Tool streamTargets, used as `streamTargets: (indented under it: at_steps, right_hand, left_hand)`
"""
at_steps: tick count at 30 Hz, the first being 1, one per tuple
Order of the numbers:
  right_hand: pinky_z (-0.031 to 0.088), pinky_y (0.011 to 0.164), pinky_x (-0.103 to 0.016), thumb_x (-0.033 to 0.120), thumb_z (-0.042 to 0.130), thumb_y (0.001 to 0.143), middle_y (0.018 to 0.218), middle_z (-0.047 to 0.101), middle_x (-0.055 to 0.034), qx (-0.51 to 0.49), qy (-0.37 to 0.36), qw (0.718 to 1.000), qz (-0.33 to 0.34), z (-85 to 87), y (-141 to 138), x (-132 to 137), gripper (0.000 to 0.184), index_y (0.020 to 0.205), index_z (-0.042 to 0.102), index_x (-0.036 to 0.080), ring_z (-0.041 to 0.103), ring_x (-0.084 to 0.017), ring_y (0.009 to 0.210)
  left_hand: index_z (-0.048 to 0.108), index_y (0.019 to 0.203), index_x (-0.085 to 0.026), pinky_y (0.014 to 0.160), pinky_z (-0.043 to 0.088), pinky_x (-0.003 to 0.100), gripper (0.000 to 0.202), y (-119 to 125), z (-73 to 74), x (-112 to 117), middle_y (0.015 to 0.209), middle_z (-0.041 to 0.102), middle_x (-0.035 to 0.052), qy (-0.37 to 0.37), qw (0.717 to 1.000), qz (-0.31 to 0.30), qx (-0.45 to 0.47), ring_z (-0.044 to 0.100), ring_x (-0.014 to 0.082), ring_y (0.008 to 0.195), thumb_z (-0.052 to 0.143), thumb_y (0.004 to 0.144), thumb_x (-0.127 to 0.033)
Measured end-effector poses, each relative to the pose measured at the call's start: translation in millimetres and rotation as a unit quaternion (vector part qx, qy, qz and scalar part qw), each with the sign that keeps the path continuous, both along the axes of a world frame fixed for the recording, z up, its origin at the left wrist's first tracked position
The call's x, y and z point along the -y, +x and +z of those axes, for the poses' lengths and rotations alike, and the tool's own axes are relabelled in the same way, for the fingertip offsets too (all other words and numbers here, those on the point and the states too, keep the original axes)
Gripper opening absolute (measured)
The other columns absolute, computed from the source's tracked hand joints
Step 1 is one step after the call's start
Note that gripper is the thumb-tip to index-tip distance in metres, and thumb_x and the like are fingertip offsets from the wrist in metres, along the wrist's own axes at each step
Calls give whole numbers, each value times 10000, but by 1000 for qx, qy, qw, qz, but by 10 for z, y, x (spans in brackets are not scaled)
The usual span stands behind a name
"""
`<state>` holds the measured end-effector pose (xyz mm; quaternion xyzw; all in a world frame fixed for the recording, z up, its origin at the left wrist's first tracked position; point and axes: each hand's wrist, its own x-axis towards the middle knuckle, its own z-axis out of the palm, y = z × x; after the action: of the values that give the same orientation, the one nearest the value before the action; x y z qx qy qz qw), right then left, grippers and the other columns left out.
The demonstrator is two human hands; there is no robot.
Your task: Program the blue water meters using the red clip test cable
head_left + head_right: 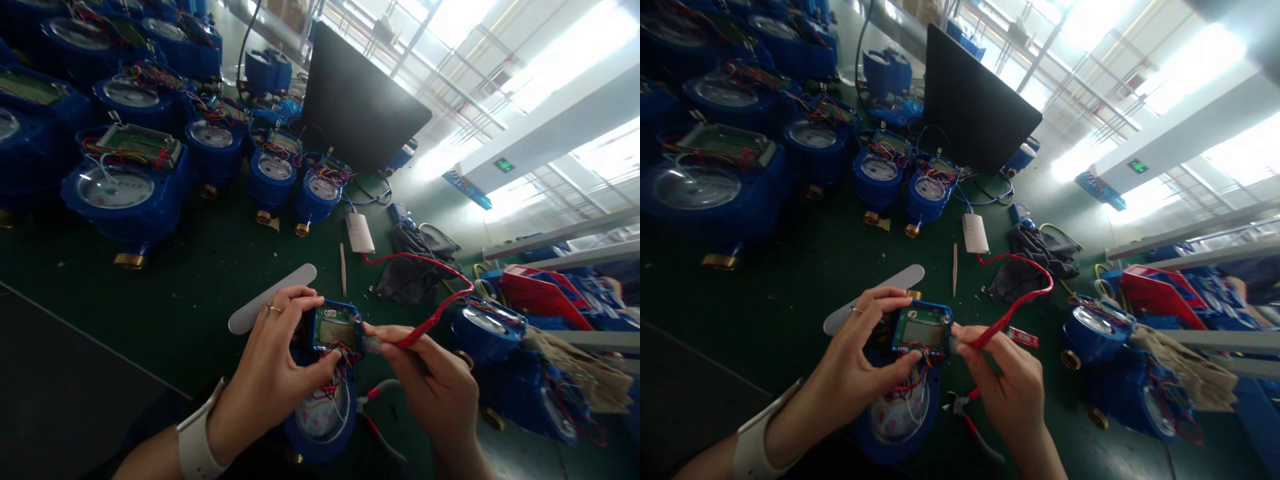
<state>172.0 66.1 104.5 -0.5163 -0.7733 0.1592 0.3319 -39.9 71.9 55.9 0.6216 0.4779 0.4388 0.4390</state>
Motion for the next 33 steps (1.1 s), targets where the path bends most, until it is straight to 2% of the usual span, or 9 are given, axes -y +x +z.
streamTargets:
  at_steps: [5,14,18,22,28,33]
  right_hand:
    - [645,736,-280,113,651,874,928,807,-12,-15,-15,1000,-14,8,-12,7,172,956,719,248,775,-192,801]
    - [609,653,-240,172,684,846,849,807,18,-23,-50,997,-63,52,-51,-33,132,903,763,263,749,-157,678]
    - [600,622,-238,177,678,854,821,800,11,-2,-53,997,-49,70,-62,-31,117,907,756,246,725,-145,603]
    - [603,627,-257,201,662,870,788,791,-3,8,-58,996,-64,94,-85,-29,101,887,756,234,721,-157,603]
    - [604,616,-235,195,664,874,807,793,7,25,-45,998,-36,97,-81,-44,101,903,749,241,709,-136,575]
    - [605,623,-257,199,661,877,809,794,0,21,-45,998,-41,78,-72,-40,112,914,754,251,714,-151,586]
  left_hand:
    - [511,1211,-272,1028,423,494,419,-1,18,14,1314,494,71,-4,1000,-1,7,488,283,1250,691,833,-261]
    - [509,1219,-280,1022,433,498,430,6,13,0,1320,487,58,-6,1000,-2,4,486,278,1252,693,832,-246]
    - [507,1215,-285,1022,432,506,439,11,1,3,1308,491,55,0,1000,-4,6,484,276,1251,705,826,-240]
    - [509,1216,-281,1022,431,509,435,8,-1,1,1311,487,61,1,1000,-4,4,480,278,1253,705,829,-243]
    - [519,1203,-260,1026,420,523,414,1,15,-1,1308,490,85,2,1000,-3,3,486,295,1247,697,830,-255]
    - [514,1212,-266,1018,428,515,423,3,-1,7,1312,490,85,6,1000,-1,-1,487,294,1246,698,831,-254]
